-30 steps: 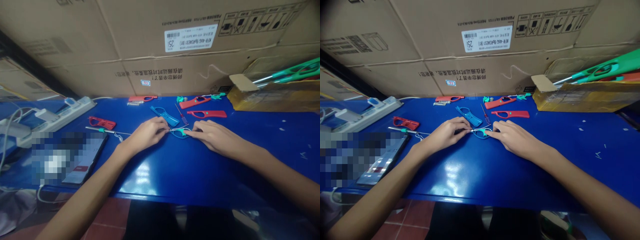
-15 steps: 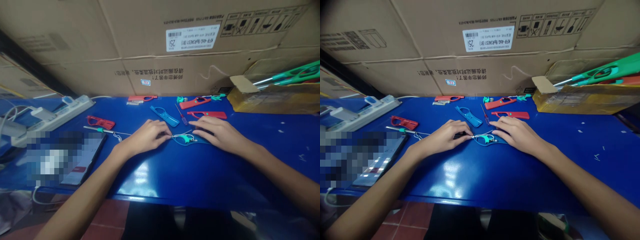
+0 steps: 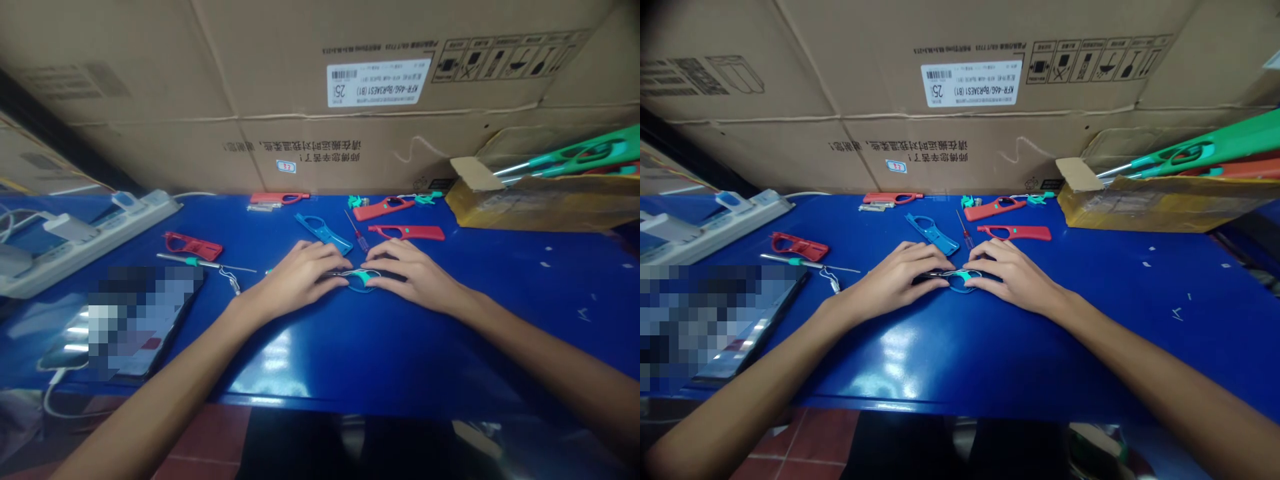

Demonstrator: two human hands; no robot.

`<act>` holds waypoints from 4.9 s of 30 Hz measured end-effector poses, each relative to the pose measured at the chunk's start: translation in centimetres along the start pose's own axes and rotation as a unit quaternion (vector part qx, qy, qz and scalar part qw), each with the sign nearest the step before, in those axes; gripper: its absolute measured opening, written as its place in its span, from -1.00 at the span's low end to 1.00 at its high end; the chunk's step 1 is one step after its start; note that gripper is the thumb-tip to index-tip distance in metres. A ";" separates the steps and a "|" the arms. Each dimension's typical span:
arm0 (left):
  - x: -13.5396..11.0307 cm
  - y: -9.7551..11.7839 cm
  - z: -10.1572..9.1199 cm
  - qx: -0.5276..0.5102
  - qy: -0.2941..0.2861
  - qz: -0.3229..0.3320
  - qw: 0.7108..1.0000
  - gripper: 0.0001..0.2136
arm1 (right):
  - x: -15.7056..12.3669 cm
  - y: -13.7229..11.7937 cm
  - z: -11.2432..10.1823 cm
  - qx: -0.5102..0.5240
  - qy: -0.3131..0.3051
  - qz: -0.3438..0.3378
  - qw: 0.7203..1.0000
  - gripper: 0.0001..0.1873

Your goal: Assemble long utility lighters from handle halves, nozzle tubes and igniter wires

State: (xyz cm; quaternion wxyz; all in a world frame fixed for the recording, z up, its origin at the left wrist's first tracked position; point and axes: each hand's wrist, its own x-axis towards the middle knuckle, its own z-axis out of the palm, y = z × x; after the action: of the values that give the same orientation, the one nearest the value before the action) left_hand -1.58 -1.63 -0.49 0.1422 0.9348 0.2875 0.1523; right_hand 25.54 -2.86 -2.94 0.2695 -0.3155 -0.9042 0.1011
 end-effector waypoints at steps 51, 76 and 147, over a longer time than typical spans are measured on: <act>0.3 -0.5 0.6 0.014 0.049 -0.046 0.998 -0.81 | -0.4 0.9 -1.9 -0.004 -0.059 0.024 0.998 -0.76; 0.6 -0.3 0.8 -0.005 0.038 -0.083 0.996 -0.90 | -0.2 0.7 -1.4 0.001 -0.059 0.031 0.998 -0.71; 0.9 -0.8 2.3 -0.096 0.073 -0.118 0.986 -0.82 | -0.2 1.5 -1.1 0.074 -0.013 0.152 0.985 -0.54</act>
State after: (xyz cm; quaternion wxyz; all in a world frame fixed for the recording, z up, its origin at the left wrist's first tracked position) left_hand -0.39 -0.90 -2.65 0.2272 0.8629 0.3891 0.2289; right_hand 27.01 -1.83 -2.65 0.2616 -0.4271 -0.8392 0.2120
